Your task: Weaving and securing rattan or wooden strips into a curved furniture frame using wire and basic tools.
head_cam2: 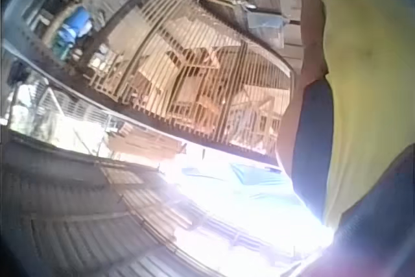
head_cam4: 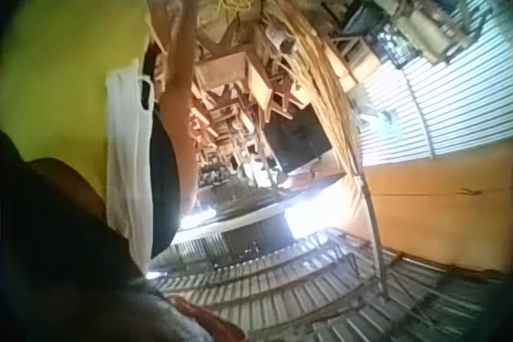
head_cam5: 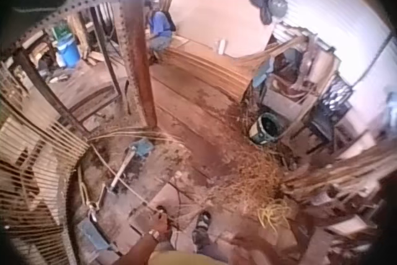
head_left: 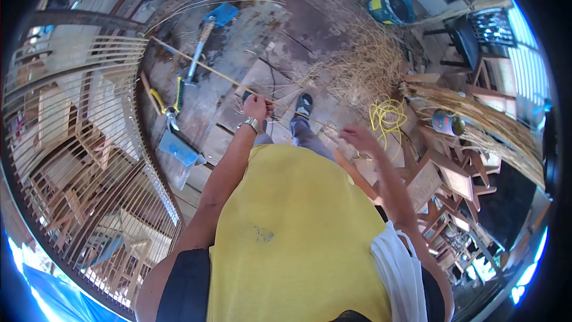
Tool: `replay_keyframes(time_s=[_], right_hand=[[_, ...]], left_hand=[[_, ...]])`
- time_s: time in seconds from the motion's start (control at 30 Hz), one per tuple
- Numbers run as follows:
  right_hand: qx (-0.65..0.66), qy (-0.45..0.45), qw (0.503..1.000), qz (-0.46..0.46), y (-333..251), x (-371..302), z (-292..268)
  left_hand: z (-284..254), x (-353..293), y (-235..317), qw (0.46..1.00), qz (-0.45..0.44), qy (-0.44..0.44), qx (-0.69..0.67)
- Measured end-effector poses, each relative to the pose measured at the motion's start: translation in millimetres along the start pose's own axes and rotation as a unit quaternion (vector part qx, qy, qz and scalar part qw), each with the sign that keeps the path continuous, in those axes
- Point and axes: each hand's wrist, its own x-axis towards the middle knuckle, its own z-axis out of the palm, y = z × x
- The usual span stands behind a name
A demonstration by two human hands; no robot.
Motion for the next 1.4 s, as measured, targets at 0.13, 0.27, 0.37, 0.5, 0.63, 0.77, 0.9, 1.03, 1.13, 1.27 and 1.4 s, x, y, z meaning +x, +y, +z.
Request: replay_keyframes(time_s=[0.13, 0.27, 0.37, 0.5, 0.63, 0.77, 0.9, 1.03, 1.13, 1.27, 1.4], right_hand=[[-0.009, 0.047, 0.998, 0.051, 169, -131, -142], [-0.173, 0.067, 0.980, 0.074, 248, -293, -296], [-0.266, 0.105, 0.955, 0.072, 269, -266, -295], [-0.414, 0.078, 0.906, 0.049, 219, -165, -274], [-0.537, 0.024, 0.843, -0.001, 159, 4, -158], [-0.524, -0.071, 0.846, -0.063, -7, 92, 18], [-0.459, -0.146, 0.868, -0.124, -119, 65, 81], [-0.473, -0.137, 0.859, -0.140, -164, 47, 103], [-0.434, -0.102, 0.875, -0.187, -145, 51, 107], [-0.404, -0.099, 0.891, -0.180, -85, 63, 40], [-0.452, 0.033, 0.888, -0.081, 28, 14, -131]], left_hand=[[41, 0, -40, 0.995, -0.009, 0.018, 0.101], [62, 9, -115, 0.970, 0.029, 0.053, 0.236], [70, 7, -128, 0.851, 0.163, 0.106, 0.489], [-31, -39, -275, 0.908, -0.033, 0.086, 0.409], [-40, -111, -315, 0.923, -0.153, 0.148, 0.320], [-64, -172, -293, 0.856, -0.006, 0.335, 0.394], [-5, -240, -162, 0.931, 0.220, 0.176, 0.231], [21, -233, -98, 0.934, 0.313, -0.065, 0.162], [12, -178, -112, 0.906, 0.269, -0.187, 0.267], [-2, -175, -94, 0.844, 0.350, -0.159, 0.374], [-71, -115, -160, 0.794, 0.234, -0.064, 0.557]])
